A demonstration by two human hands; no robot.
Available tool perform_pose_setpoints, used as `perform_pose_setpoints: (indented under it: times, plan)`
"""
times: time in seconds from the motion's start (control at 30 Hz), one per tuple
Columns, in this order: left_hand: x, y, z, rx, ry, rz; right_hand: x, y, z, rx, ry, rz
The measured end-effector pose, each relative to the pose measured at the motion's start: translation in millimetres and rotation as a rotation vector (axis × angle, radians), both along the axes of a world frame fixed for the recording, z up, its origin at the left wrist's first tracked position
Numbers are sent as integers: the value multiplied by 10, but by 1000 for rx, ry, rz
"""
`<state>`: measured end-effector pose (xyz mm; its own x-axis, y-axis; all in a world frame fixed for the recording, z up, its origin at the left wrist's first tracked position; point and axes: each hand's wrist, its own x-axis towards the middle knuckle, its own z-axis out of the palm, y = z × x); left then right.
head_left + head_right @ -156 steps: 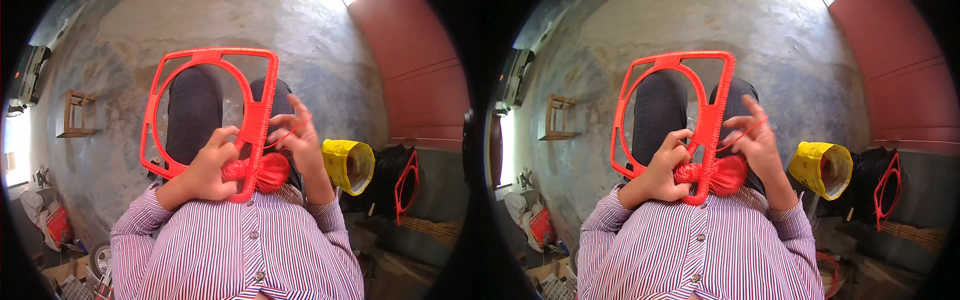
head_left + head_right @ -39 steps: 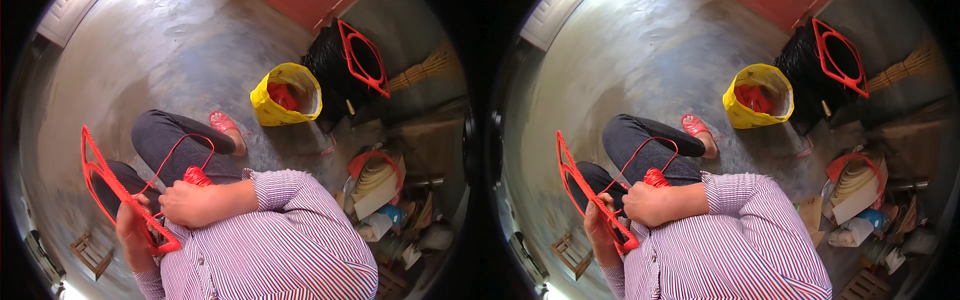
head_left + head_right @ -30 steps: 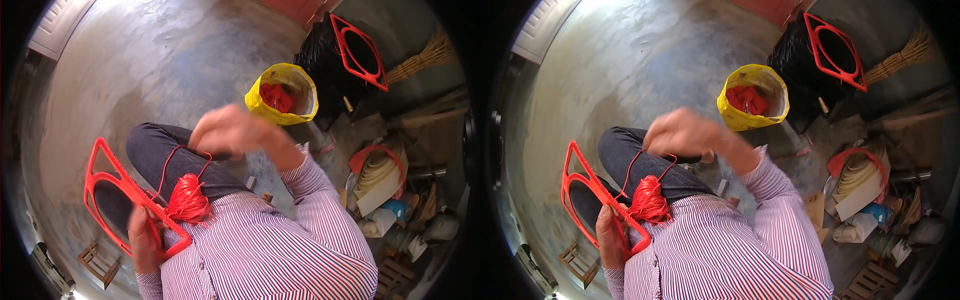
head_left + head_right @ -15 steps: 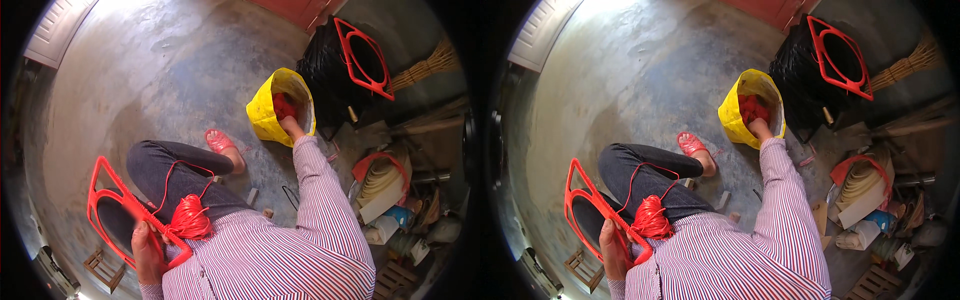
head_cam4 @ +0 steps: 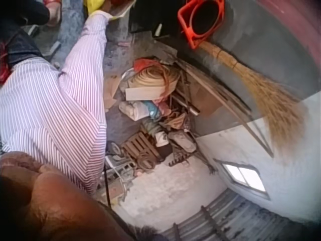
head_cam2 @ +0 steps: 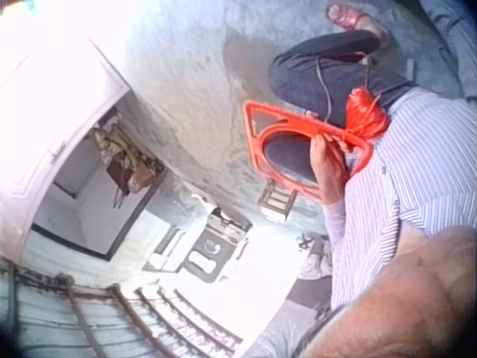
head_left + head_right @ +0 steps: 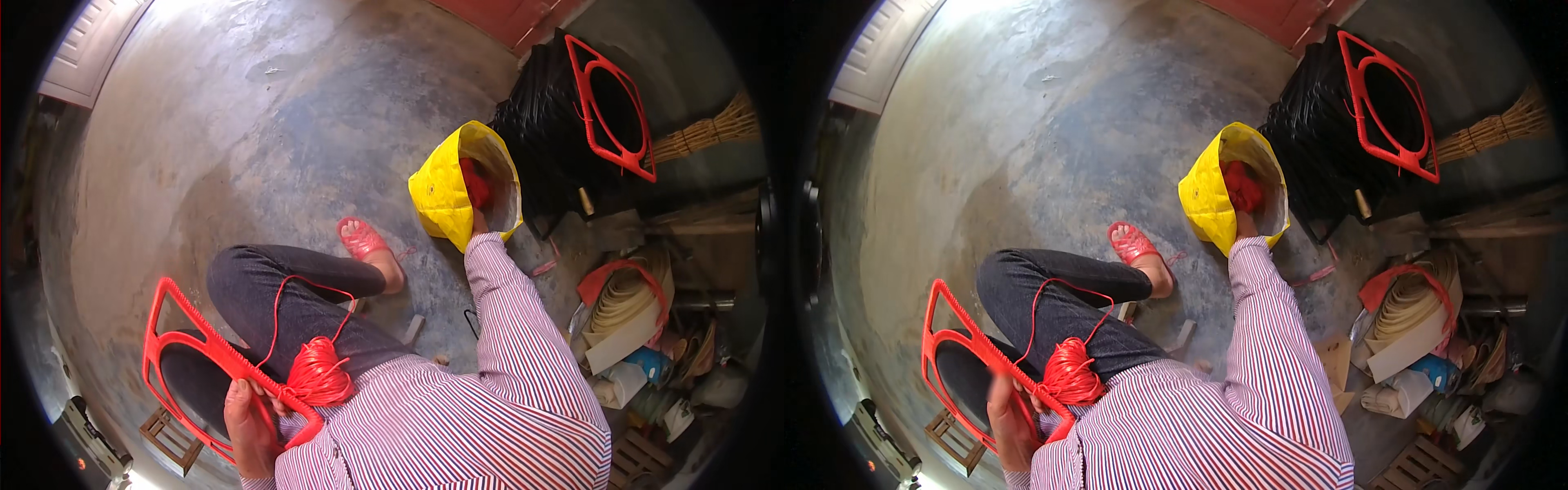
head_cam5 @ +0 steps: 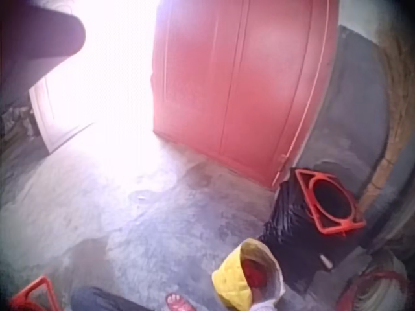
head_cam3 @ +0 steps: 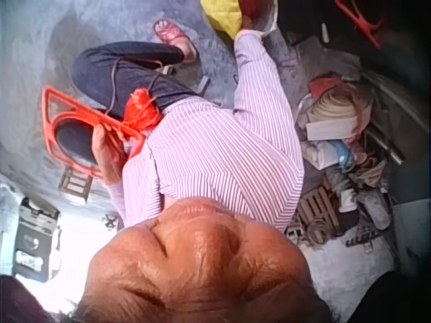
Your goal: Wrapping a red plastic frame with red twine and cutting the thread with scissors.
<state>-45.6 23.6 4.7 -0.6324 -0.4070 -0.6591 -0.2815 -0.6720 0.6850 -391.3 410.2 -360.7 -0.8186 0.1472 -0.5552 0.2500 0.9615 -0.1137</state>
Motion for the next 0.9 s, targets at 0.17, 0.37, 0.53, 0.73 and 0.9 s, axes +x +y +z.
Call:
perform_pose_setpoints:
  times: [0.17, 0.37, 0.53, 0.73, 0.9]
  plan:
    - [10, 36, 18, -6, -22, 30, 27, 19, 10, 17, 26, -3]
    - [106, 73, -19, 9, 26, 59, -30, 92, 55, -74, 173, -79]
    - [70, 52, 4, 4, 28, 50, -260, 160, 204, -394, 477, -350]
    - [27, 28, 5, -27, 61, -22, -404, 98, 633, -1192, 360, -827]
    - [106, -38, -61, 7, 138, -69, -315, 71, 945, -1449, 193, -923]
